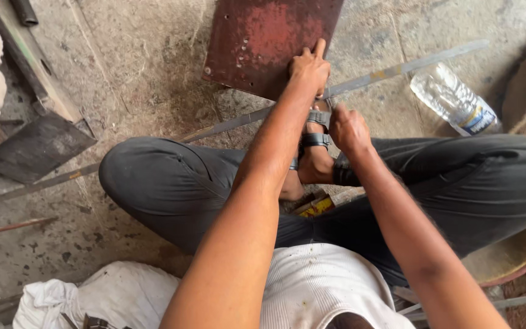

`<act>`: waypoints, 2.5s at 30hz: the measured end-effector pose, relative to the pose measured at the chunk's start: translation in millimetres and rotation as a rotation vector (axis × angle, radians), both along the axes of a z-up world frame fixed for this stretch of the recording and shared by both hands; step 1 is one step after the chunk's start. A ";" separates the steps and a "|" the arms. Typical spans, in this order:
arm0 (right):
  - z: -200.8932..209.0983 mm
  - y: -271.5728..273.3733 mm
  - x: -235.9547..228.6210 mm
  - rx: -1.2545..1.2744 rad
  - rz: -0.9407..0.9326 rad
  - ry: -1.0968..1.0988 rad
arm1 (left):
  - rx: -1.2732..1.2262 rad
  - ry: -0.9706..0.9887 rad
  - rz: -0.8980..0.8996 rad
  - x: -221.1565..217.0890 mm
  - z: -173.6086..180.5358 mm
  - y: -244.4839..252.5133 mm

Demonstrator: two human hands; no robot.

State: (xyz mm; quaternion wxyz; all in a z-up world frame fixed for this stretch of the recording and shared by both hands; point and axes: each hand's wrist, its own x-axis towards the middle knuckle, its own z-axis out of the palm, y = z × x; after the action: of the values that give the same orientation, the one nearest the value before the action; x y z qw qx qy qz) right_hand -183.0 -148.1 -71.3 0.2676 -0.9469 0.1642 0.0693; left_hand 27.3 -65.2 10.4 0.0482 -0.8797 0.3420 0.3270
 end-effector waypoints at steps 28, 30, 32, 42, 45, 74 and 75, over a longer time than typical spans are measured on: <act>-23.0 -231.0 33.9 0.196 -0.944 -0.378 | -1.067 -0.290 1.123 -73.6 -28.3 121.2; -28.2 -238.6 33.9 0.245 -1.099 -0.445 | -1.010 -0.576 1.085 -72.5 -29.3 135.4; -23.9 -235.5 35.1 0.692 -1.201 -0.286 | -0.938 -0.744 1.065 -66.0 -33.0 147.2; -1.5 -206.3 51.8 1.195 -1.162 -0.265 | -0.791 -0.747 1.169 -59.2 -71.6 193.7; 9.7 -185.2 53.4 1.253 -1.048 -0.190 | -0.695 -0.875 1.207 -42.8 -77.9 218.4; 70.4 -36.3 120.7 0.643 0.320 -0.209 | -1.181 -0.109 0.957 -79.6 -41.9 68.6; 64.7 -33.0 124.2 0.703 0.358 -0.227 | -1.135 -0.187 0.944 -76.4 -41.8 72.1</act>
State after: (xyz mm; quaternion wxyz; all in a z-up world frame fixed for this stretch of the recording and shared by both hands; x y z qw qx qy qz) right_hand -58.8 -181.1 -6.7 0.5751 -0.8130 -0.0675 0.0617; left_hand -49.1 6.9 -31.3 -0.5303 -0.8469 0.0384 0.0099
